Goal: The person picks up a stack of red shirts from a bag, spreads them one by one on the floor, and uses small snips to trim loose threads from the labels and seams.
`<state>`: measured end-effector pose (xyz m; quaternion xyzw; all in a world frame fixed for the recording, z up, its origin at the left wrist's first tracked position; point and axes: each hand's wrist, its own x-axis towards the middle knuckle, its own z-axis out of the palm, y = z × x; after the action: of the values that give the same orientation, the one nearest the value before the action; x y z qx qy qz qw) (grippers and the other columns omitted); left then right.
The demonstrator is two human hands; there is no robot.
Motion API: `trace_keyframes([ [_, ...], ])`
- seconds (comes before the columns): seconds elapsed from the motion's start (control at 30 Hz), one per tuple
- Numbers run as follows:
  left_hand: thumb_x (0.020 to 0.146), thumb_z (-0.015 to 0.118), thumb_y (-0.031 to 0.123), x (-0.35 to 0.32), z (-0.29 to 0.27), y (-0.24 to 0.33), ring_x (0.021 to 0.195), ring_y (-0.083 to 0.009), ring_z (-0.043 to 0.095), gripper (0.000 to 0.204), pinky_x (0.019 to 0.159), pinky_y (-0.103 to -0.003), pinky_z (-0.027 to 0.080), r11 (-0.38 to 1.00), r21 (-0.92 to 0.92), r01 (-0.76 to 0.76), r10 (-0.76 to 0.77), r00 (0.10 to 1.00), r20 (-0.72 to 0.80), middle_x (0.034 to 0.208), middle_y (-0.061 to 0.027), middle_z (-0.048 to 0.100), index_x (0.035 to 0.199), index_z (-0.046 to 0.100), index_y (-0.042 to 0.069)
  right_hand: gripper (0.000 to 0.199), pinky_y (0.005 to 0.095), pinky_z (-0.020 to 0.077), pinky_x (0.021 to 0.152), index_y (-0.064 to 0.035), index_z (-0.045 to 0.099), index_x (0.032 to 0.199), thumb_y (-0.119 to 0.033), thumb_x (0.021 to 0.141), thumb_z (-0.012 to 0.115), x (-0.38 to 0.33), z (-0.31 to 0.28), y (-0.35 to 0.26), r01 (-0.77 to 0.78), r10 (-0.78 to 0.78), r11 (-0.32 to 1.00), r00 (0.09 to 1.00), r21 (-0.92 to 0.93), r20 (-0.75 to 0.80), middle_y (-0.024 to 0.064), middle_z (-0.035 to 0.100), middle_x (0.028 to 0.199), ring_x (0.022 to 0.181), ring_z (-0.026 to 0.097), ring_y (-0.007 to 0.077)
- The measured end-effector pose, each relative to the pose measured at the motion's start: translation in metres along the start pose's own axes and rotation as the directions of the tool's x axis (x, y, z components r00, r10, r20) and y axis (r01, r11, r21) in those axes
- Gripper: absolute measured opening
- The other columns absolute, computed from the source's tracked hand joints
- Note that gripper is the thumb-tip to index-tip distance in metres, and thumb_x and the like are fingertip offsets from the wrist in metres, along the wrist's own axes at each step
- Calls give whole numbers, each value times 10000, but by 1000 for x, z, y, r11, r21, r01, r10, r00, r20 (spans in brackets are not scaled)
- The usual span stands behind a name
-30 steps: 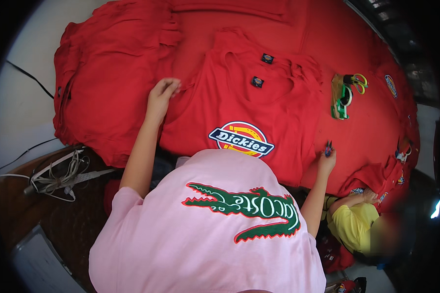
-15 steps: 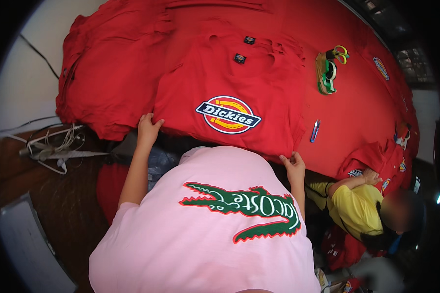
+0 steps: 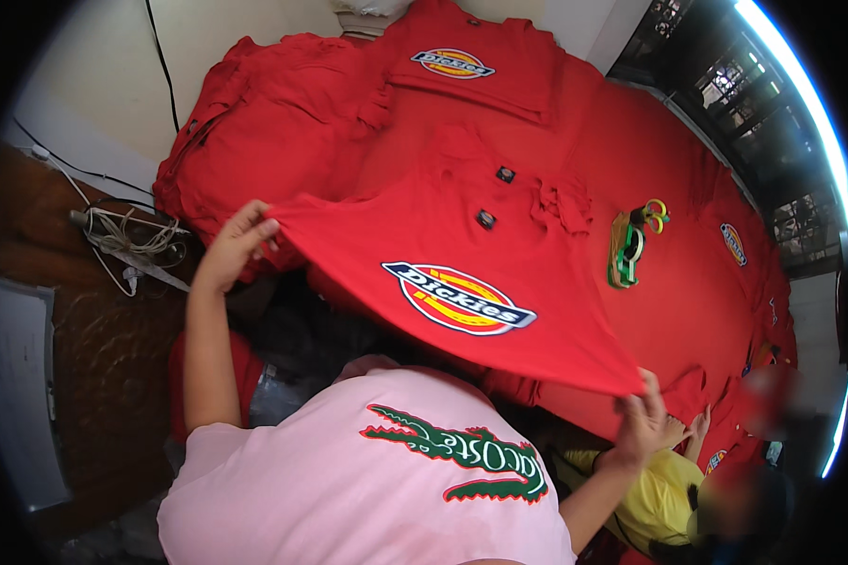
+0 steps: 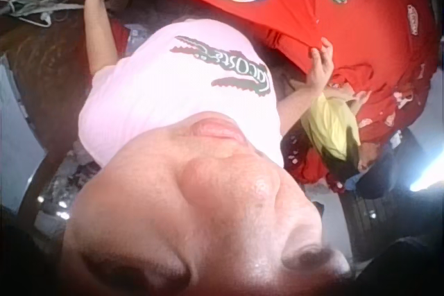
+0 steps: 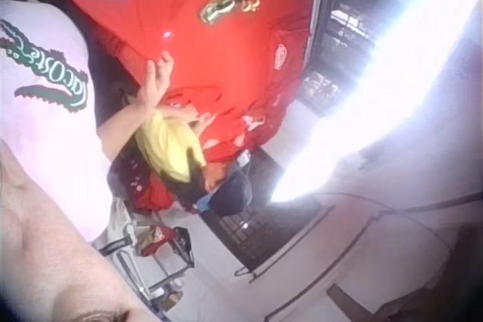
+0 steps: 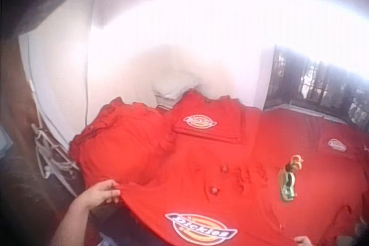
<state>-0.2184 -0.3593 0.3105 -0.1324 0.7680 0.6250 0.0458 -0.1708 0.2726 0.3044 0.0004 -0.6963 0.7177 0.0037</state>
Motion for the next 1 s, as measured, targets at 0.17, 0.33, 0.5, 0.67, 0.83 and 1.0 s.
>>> trace_keyframes([
  [0.17,1046,595,210,18,-38,105,605,-38,523,157,485,-186,332,903,-269,-334,327,942,-71,890,48,635,1194,596,156,415,377,485,1030,4,466,1428,-239,1091,450,49,-64,-82,594,-613,789,745,-158,-263,145,601,1312,1140,624,268],
  [0.33,1024,633,282,138,-15,163,602,-46,610,227,418,-169,335,971,-125,-202,214,972,94,978,29,607,1145,579,97,433,374,539,926,-16,462,1446,-134,1045,576,194,-23,-123,385,-370,922,904,31,-213,110,622,1222,1034,668,220],
  [0.5,991,671,299,333,-8,167,637,-66,593,274,523,-230,434,971,124,-204,194,977,85,853,-2,637,1098,592,60,361,388,568,911,8,514,1355,-85,1020,614,347,40,-102,388,-377,921,864,-38,-333,106,623,1153,968,702,250],
  [0.67,1017,601,169,467,-46,236,642,-145,687,386,527,-302,534,846,-17,-533,522,834,-179,1065,-124,683,1332,445,11,256,370,575,927,54,553,1262,-64,1036,575,451,78,-148,607,-627,777,716,-170,-308,157,651,1149,983,714,273],
  [0.83,995,650,161,525,-65,241,792,-150,697,326,665,-289,546,843,33,-537,529,817,-231,1091,-80,702,1289,581,39,181,320,569,892,19,625,1190,-63,1041,562,530,116,-102,580,-615,787,715,-211,-332,110,693,1103,949,710,219],
  [1.0,1029,599,228,569,-32,145,922,-127,679,209,812,-288,511,929,134,-345,353,935,-43,998,-26,731,1169,655,83,159,289,532,878,-73,705,1094,-30,1020,571,575,119,25,449,-633,674,760,-586,-145,19,708,1104,998,655,127],
])
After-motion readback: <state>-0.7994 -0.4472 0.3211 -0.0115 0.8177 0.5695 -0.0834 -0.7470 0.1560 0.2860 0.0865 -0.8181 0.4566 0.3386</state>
